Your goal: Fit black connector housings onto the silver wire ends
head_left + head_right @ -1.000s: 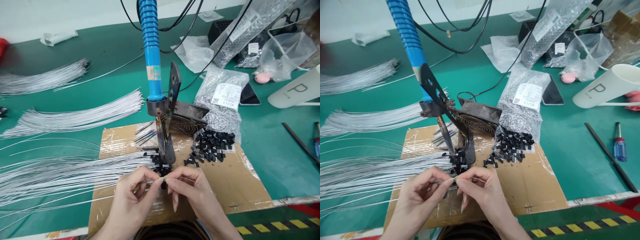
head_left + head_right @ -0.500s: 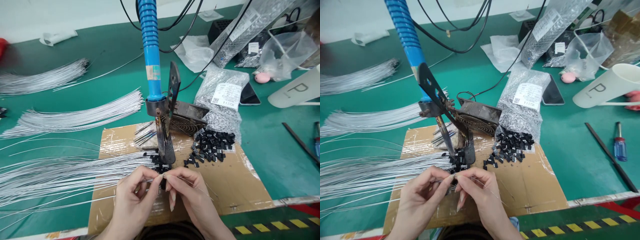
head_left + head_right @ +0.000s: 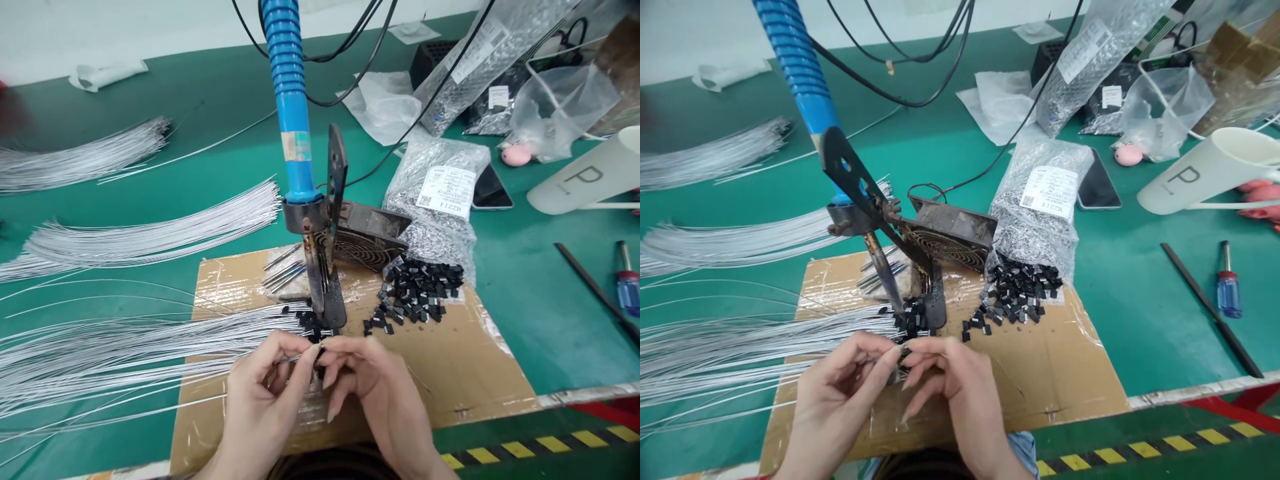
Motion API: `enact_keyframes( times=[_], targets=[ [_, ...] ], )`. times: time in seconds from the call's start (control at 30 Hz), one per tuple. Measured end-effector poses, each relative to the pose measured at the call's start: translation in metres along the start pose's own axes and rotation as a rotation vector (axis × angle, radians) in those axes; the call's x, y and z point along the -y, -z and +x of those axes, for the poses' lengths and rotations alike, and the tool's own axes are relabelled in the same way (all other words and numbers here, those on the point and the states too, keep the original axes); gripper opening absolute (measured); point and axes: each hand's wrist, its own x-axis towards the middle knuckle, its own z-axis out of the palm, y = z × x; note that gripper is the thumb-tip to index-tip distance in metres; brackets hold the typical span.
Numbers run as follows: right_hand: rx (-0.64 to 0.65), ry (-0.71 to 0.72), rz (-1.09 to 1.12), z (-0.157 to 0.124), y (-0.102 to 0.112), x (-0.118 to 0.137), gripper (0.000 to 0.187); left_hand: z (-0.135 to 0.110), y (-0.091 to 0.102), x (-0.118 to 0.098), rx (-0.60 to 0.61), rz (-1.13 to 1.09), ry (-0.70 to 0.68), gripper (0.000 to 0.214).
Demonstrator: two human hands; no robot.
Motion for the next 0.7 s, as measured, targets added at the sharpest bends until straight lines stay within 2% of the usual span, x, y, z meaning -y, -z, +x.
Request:
enact_keyframes(
  times=[0.07, 0.1, 0.13, 0.2, 0.27, 0.33, 0.4, 0.5, 0.6, 0.7],
  targets=[
    [-0.096, 0.088, -0.146, -0.005, 0.016, 0.012, 0.065, 0.002, 0.002, -0.002, 0.008, -0.007, 0.013, 0.013],
    [-0.180, 0.185, -0.295, -0.007, 0.025, 0.019, 0.065, 0.003, 0.002, -0.002, 0.012, -0.019, 0.026, 0.013],
    [-0.271, 0.297, -0.495, -0.008, 0.035, 0.025, 0.057, 0.004, 0.003, -0.003, 0.017, -0.036, 0.041, 0.013],
    [-0.420, 0.483, -0.969, -0.007, 0.054, 0.035, 0.025, 0.005, 0.003, -0.006, 0.017, -0.073, 0.069, 0.013],
    [-0.382, 0.594, -1.274, -0.003, 0.068, 0.039, 0.013, 0.006, 0.003, -0.008, 0.007, -0.085, 0.076, 0.012],
    [-0.315, 0.654, -1.446, 0.001, 0.076, 0.039, 0.010, 0.006, 0.003, -0.009, 0.004, -0.068, 0.060, 0.012],
    [-0.275, 0.686, -1.513, 0.005, 0.079, 0.038, 0.007, 0.006, 0.004, -0.010, -0.001, -0.042, 0.041, 0.012],
    [-0.291, 0.702, -1.516, 0.005, 0.078, 0.036, 0.004, 0.005, 0.005, -0.010, -0.006, -0.007, 0.016, 0.013],
    [-0.376, 0.660, -1.452, 0.000, 0.075, 0.033, 0.009, 0.005, 0.005, -0.009, 0.001, 0.020, -0.005, 0.014],
    [-0.504, 0.546, -1.264, -0.004, 0.065, 0.029, 0.018, 0.005, 0.005, -0.006, 0.001, 0.031, -0.013, 0.013]
  ],
)
